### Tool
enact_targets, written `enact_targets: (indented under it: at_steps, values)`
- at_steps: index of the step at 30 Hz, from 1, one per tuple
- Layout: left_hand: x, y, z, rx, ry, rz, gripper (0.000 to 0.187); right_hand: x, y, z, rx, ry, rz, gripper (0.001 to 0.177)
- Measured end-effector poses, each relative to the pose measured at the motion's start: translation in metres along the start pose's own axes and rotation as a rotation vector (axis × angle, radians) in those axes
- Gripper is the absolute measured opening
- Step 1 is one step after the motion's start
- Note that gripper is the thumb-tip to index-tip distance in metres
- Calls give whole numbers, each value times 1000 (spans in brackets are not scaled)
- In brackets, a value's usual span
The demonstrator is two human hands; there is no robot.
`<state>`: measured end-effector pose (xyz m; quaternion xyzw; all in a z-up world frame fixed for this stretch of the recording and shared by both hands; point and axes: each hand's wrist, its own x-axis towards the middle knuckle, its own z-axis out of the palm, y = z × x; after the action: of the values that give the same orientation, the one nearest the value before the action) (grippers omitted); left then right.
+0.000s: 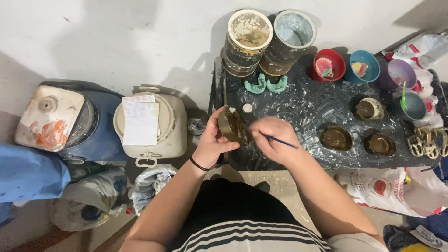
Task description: Applying a coating to the interior of a dental casting ring using a small brush.
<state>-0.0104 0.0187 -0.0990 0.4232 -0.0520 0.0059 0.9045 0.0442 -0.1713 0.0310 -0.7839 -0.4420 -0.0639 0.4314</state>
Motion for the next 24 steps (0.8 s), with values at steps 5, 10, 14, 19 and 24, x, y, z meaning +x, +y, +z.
enact_targets:
  at_steps: [5, 10, 14, 19, 24]
  values:
    - [3, 8, 3, 45, 5, -2, 117, -28, 27, 3, -18, -31, 68, 22]
    - [4, 12, 8, 81, 0, -3, 111, -21, 13, -2, -53, 7, 105, 21]
    - [1, 11, 7, 127, 24, 4, 111, -24, 8, -5, -52, 63, 127, 20]
    - [3, 20, 18, 136, 34, 31, 110, -47, 16, 0, 31, 88, 223, 19]
    - [4, 26, 32, 281, -65, 239, 98, -6, 2, -3, 237, -65, 161, 83]
